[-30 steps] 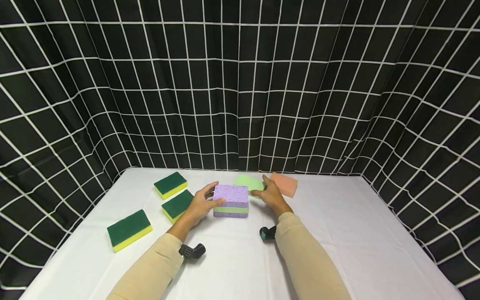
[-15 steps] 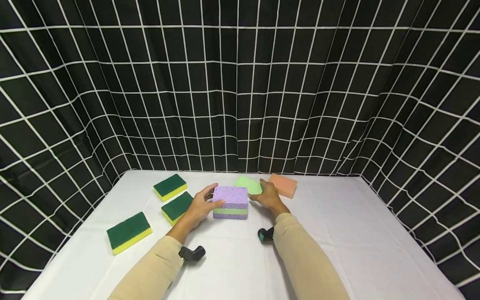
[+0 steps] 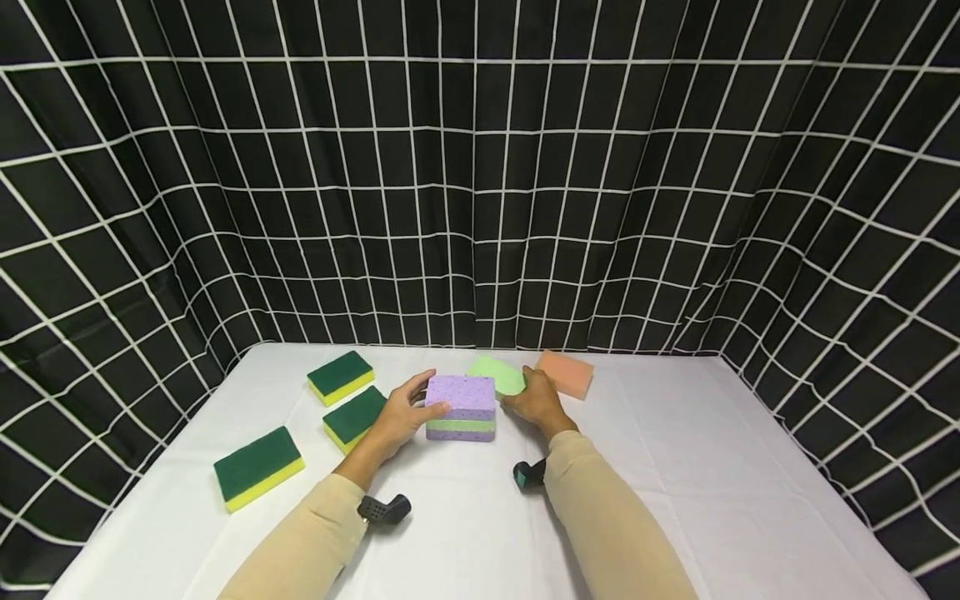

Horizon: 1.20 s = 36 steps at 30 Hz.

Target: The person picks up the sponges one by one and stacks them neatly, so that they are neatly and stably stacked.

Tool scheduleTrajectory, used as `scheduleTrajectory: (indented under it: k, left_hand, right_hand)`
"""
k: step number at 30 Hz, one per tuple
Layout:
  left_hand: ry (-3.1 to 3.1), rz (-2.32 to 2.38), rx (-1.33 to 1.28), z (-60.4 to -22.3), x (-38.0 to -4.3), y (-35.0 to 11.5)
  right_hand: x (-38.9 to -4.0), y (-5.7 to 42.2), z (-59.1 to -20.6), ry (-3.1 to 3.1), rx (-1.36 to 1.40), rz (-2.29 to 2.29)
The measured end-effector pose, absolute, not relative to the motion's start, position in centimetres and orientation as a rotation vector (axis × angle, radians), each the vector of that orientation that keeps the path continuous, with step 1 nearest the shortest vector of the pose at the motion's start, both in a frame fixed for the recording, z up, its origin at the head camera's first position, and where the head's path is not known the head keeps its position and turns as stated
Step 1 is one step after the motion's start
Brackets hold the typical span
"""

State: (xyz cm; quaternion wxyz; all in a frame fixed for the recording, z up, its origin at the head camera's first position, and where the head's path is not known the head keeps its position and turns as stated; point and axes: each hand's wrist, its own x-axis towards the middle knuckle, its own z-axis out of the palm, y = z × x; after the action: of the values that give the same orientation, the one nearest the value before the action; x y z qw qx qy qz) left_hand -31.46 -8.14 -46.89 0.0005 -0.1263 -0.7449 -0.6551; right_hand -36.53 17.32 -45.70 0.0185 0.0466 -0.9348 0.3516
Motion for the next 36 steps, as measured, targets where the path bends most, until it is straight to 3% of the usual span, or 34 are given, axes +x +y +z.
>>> scheduleTrajectory:
  k: [36]
  left_hand:
    - [-2.338,-2.053,-0.433,-47.0,-31.6,-8.2]
  right_hand:
    - [-35.3,21.5,-39.3,-2.693,0.300,1.264]
